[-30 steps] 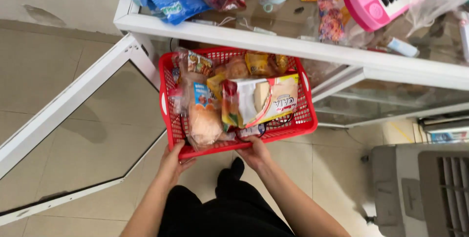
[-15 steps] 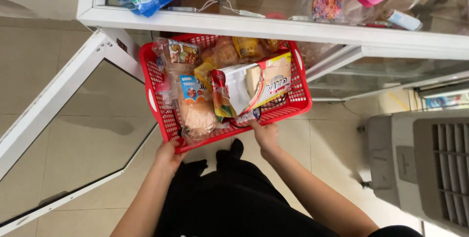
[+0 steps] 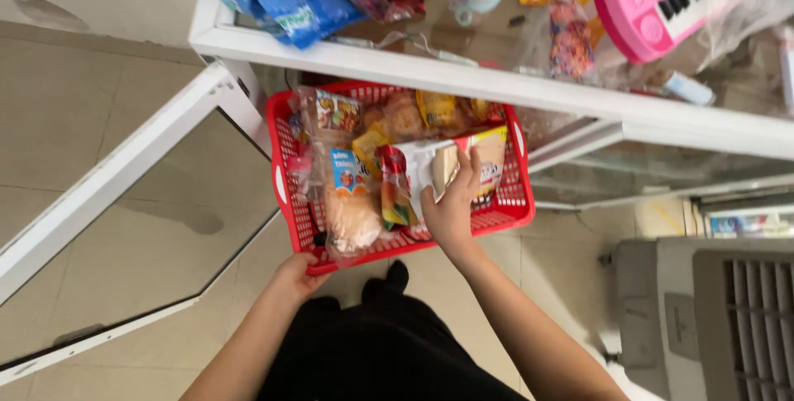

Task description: Mopping the floor in a shop area and then organizing various items in a display cabinet.

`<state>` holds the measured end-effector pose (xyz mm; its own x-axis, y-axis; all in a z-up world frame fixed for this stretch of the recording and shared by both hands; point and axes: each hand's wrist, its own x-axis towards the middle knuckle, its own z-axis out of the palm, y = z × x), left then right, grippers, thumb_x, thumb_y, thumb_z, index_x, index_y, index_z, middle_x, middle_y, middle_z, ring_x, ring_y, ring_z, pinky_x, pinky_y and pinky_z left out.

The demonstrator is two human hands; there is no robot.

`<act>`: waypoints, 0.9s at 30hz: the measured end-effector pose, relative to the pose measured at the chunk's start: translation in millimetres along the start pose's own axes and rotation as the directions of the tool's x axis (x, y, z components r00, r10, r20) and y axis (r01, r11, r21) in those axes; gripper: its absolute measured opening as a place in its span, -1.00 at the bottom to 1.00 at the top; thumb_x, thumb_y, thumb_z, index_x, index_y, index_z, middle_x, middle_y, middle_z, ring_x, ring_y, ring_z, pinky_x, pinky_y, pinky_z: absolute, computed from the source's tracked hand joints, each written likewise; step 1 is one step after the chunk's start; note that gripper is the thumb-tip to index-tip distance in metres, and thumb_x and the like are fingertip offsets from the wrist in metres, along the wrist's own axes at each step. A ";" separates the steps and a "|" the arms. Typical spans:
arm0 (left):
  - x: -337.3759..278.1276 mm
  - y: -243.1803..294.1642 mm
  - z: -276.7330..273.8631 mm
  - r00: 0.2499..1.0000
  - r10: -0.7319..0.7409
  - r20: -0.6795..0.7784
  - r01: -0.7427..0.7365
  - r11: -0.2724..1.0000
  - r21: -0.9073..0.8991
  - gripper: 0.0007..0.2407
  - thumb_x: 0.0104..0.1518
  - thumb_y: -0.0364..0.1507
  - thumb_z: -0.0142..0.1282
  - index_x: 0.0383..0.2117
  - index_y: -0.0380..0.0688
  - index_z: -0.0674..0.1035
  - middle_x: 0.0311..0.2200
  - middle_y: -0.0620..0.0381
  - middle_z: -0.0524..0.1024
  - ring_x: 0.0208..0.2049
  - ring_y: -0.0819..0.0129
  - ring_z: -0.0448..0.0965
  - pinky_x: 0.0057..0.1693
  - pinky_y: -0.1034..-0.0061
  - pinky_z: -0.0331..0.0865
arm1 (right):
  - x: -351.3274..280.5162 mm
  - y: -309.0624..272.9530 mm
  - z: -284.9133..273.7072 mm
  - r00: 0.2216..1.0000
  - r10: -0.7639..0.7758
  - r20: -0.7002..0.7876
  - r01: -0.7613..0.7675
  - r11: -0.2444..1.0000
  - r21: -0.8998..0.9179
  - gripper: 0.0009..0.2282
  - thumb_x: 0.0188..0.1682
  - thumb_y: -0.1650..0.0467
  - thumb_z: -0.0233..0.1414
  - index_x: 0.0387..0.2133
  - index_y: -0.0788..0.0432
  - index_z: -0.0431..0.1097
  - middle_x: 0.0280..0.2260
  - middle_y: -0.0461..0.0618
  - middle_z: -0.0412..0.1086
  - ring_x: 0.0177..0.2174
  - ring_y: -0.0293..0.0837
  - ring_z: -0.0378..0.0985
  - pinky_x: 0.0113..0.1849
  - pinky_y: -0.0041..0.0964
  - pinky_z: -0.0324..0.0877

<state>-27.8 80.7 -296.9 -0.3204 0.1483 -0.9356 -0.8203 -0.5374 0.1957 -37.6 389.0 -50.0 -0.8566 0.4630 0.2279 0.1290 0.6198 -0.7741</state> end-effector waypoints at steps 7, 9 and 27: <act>-9.8 5.1 12.7 0.999 -0.036 0.020 0.037 0.999 -0.040 -0.55 0.09 -0.64 0.00 0.18 -0.36 0.34 0.01 -0.27 0.47 0.02 -0.18 0.56 0.11 -0.19 0.49 | 59.0 -132.4 -5.5 0.877 -0.479 0.040 0.476 0.877 0.067 -0.42 -0.18 0.60 0.13 0.21 0.14 0.29 0.26 0.23 0.01 0.32 0.29 0.05 0.31 0.10 0.04; -16.3 7.7 18.1 0.997 -0.049 0.056 0.050 0.999 -0.019 -0.55 0.06 -0.60 0.04 0.15 -0.30 0.37 -0.03 -0.18 0.49 0.01 -0.15 0.58 0.09 -0.14 0.50 | 76.3 -157.8 9.7 0.805 -0.569 0.169 0.557 0.822 0.115 -0.45 -0.12 0.57 0.13 0.22 0.12 0.28 0.26 0.24 0.01 0.27 0.30 0.12 0.28 0.12 0.12; -35.3 10.9 16.0 0.971 -0.035 0.237 0.068 0.989 -0.131 -0.56 0.02 -0.57 -0.16 0.12 -0.36 0.41 -0.05 -0.31 0.53 -0.12 -0.11 0.57 -0.05 0.16 0.55 | 122.6 -222.5 17.6 0.806 -0.566 0.173 0.566 0.823 0.051 -0.77 0.03 0.54 -0.06 -0.09 0.33 0.47 -0.49 0.17 0.52 -0.59 0.01 0.45 -0.48 -0.12 0.37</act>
<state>-33.0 82.9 -257.1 -0.3949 0.3597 -0.8454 -0.7707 -0.6306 0.0917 -180.1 296.6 139.8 -0.8499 -0.0866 0.5198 -0.4045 0.7394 -0.5382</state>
